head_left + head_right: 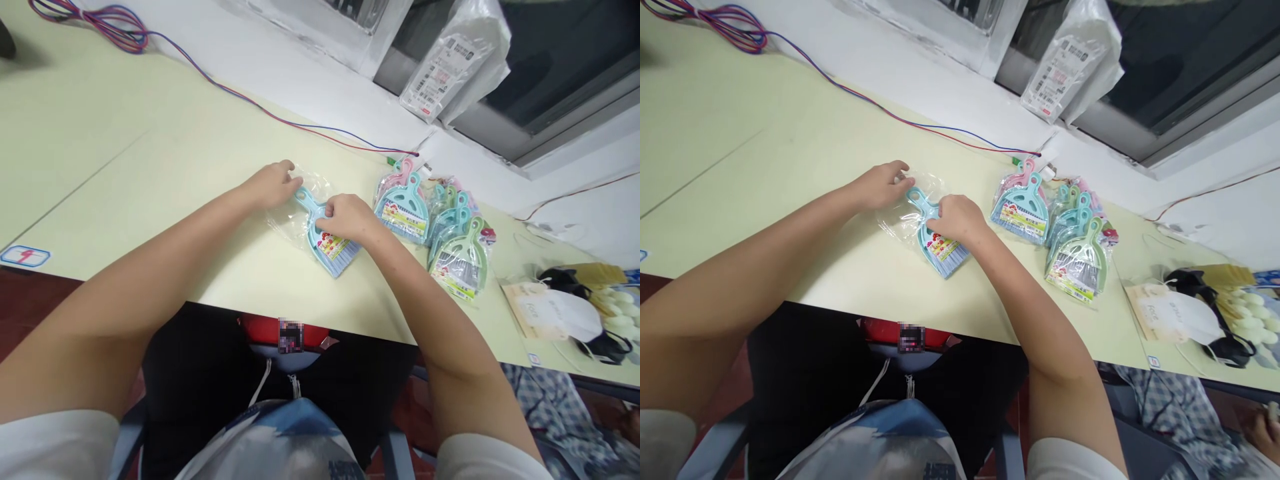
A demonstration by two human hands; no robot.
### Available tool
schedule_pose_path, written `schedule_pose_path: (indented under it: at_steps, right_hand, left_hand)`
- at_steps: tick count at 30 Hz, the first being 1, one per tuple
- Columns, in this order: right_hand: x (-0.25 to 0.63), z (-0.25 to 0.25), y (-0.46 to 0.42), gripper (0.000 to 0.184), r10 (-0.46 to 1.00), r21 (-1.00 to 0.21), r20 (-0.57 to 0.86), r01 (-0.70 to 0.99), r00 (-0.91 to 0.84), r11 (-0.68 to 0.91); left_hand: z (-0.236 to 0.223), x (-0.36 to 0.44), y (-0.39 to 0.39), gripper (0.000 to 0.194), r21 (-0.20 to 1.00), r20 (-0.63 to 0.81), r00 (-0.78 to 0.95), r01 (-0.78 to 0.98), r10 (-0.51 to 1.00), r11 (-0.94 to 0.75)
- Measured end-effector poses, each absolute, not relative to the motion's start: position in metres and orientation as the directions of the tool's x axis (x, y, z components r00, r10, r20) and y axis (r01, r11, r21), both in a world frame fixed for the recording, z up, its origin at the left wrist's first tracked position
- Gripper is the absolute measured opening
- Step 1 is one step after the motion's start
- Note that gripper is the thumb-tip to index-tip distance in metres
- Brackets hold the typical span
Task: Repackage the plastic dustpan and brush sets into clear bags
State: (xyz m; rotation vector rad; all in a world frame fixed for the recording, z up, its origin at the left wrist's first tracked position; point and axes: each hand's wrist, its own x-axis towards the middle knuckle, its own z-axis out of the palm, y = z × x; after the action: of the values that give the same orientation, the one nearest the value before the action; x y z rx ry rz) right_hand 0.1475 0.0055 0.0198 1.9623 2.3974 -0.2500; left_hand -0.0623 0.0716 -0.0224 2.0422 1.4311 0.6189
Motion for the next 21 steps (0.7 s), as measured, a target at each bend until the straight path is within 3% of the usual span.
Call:
schedule_pose_path:
  at_steps: [12, 21]
  right_hand:
    - [0.151, 0.004, 0.01, 0.019, 0.986, -0.242, -0.026, 0.958, -0.164, 0.153]
    - [0.149, -0.003, 0.011, 0.03, 0.987, -0.349, 0.024, 0.924, -0.16, 0.158]
  left_hand:
    - [-0.022, -0.063, 0.072, 0.049, 0.684, 0.046, 0.317, 0.681, 0.947, -0.261]
    - [-0.023, -0.071, 0.082, 0.044, 0.715, 0.041, 0.261, 0.667, 0.965, -0.21]
